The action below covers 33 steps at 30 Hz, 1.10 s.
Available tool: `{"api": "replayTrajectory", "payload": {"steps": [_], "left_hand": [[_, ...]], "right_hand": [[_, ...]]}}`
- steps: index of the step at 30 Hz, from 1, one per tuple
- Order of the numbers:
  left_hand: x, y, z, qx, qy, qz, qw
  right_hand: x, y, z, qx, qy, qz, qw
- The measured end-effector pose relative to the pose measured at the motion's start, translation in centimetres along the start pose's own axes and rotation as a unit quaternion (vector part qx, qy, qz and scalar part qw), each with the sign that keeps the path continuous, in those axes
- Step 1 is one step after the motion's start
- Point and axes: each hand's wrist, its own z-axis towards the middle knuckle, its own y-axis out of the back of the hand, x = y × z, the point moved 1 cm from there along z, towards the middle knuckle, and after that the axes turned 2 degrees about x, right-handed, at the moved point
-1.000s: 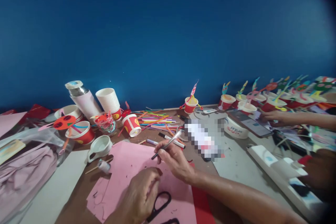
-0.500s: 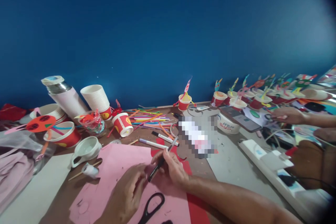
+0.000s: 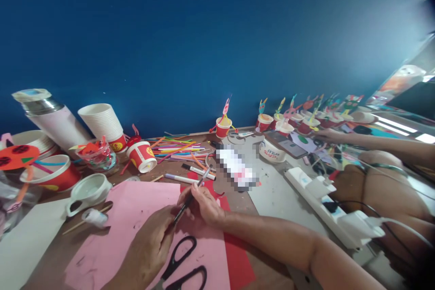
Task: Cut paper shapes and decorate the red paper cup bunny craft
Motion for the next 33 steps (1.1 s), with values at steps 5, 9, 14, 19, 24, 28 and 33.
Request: {"api": "replayTrajectory", "payload": {"steps": [5,9,14,19,24,28,33], "left_hand": [[-0.5,-0.7,-0.7,-0.061,-0.031,0.160,0.985],[-1.4,-0.2,-0.7,-0.023,-0.004,0.143,0.989],[-2.5,1.1,-0.3,-0.013,0.055,0.084,0.995],[-1.6,0.2,-0.5,-0.041,0.045,0.060,0.996],[-0.8,-0.1,-0.6,-0.015,0.088,0.029,0.996],[-0.9,0.6,-0.1,-0.001,0.155,-0.024,0.988],[-1.5,1.4,0.4,-0.022,0.220,-0.082,0.972]], "right_hand": [[-0.3,0.3,0.2,-0.036,0.014,0.005,0.999],[-0.5,0.5,0.4,-0.050,0.009,0.015,0.999],[-0.1,0.2,0.3,-0.037,0.000,0.039,0.999],[0.2,0.4,0.3,-0.025,-0.018,0.068,0.997],[0.1,0.8,0.4,-0.003,-0.021,0.100,0.995],[0.4,0.7,0.4,0.015,-0.020,0.117,0.993],[0.8,0.5,0.1,0.023,0.018,0.081,0.996]]}}
